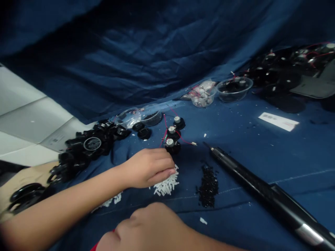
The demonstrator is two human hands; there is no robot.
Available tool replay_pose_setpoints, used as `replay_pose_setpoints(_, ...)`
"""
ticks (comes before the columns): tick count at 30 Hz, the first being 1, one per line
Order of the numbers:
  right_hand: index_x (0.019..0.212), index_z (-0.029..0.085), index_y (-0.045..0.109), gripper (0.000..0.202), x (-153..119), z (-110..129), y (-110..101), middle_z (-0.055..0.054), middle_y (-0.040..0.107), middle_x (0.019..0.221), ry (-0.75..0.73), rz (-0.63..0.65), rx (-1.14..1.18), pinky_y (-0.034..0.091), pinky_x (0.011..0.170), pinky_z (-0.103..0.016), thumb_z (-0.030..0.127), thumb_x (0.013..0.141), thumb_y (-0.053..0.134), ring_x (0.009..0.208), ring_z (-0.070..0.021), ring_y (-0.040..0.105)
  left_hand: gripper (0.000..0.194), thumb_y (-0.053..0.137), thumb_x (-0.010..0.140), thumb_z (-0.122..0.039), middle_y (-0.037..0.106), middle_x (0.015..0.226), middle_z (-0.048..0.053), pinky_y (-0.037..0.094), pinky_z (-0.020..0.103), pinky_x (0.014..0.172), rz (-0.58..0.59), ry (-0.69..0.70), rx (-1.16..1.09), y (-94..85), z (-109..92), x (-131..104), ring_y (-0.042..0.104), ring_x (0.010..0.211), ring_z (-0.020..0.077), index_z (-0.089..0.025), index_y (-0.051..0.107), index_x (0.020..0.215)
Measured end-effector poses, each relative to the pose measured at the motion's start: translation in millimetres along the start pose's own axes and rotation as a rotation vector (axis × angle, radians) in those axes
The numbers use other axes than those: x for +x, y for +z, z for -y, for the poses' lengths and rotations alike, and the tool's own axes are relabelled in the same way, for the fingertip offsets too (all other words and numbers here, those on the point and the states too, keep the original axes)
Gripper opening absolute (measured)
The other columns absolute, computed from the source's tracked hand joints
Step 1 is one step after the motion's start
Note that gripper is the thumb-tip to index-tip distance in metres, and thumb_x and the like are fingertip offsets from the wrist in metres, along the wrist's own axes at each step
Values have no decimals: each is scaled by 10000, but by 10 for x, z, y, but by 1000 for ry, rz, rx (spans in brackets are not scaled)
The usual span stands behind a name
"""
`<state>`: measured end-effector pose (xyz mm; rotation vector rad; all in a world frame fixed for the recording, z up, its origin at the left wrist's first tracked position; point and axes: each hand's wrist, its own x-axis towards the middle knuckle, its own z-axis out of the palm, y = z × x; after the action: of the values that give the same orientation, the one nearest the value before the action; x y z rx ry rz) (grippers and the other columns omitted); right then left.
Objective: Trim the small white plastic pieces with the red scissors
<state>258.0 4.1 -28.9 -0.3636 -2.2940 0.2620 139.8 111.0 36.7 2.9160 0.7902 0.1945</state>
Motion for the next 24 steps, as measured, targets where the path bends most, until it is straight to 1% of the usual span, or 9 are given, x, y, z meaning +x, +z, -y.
replay_pose_setpoints(3, 656, 237, 399, 351, -8, 1, -17, 54, 399, 543, -10, -10, -7, 47, 421, -341, 294, 861, 678, 425, -146, 303, 250, 488, 1102, -313, 740, 929, 32, 542, 268, 825, -47, -72, -70, -155, -52, -104, 687, 892, 166, -195, 689, 1013)
replay_pose_setpoints(6, 660, 235, 420, 429, 0, -6, -38, 40, 434, 545, -29, -33, 3, 72, 421, -352, 378, 1057, 498, 426, -155, 361, 236, 455, 1113, -260, 753, 1017, 34, 543, 257, 892, -151, -202, -99, -335, -141, -347, 694, 960, 146, -178, 676, 1090)
replay_pose_setpoints(8, 661, 233, 440, 481, 5, -3, -47, 37, 444, 536, -26, -63, 19, 70, 413, -355, 422, 1103, 418, 418, -157, 383, 202, 479, 1102, -229, 740, 1009, 42, 538, 276, 884, -217, -301, -79, -425, -230, -583, 683, 956, 158, -171, 672, 1086)
replay_pose_setpoints(10, 647, 229, 429, 472, 2, 6, -51, 40, 429, 530, -27, -64, 30, 67, 410, -354, 402, 1086, 449, 406, -154, 368, 151, 527, 1078, -199, 725, 988, 41, 524, 299, 876, -277, -390, -45, -459, -326, -837, 667, 949, 173, -177, 675, 1061)
replay_pose_setpoints(12, 645, 227, 422, 398, -10, 18, -51, 43, 416, 535, -35, -40, 33, 79, 408, -347, 326, 1015, 531, 410, -151, 352, 138, 534, 1072, -180, 719, 1006, 41, 511, 307, 878, -344, -500, 0, -421, -408, -1052, 658, 954, 174, -183, 672, 1062)
replay_pose_setpoints(15, 658, 227, 447, 319, -31, 34, -46, 40, 423, 546, -59, -18, 40, 125, 403, -343, 241, 966, 528, 425, -155, 359, 130, 572, 1069, -238, 731, 1106, 38, 492, 343, 925, -301, -620, 61, -262, -480, -1218, 658, 1028, 193, -211, 677, 1140)
replay_pose_setpoints(18, 659, 223, 492, 514, -27, 41, -66, 24, 452, 545, -54, -49, 51, 164, 406, -354, 294, 1128, 294, 442, -167, 395, 201, 591, 1062, -259, 740, 1203, 32, 449, 402, 953, -215, -593, 65, -82, -497, -1207, 652, 1100, 229, -244, 676, 1243)
replay_pose_setpoints(20, 656, 219, 516, 655, -9, 38, -100, 16, 473, 547, -47, -64, 55, 187, 414, -361, 336, 1174, 133, 453, -171, 413, 236, 573, 1065, -232, 744, 1217, 22, 418, 421, 953, -182, -567, 58, 5, -487, -1167, 655, 1100, 236, -266, 680, 1273)
replay_pose_setpoints(24, 641, 210, 544, 678, 11, 31, -165, 5, 492, 554, -66, -41, 60, 199, 416, -364, 352, 1161, 131, 464, -176, 418, 267, 546, 1072, -193, 750, 1213, 5, 372, 422, 957, -129, -516, 50, 102, -447, -1145, 656, 1099, 228, -292, 706, 1261)
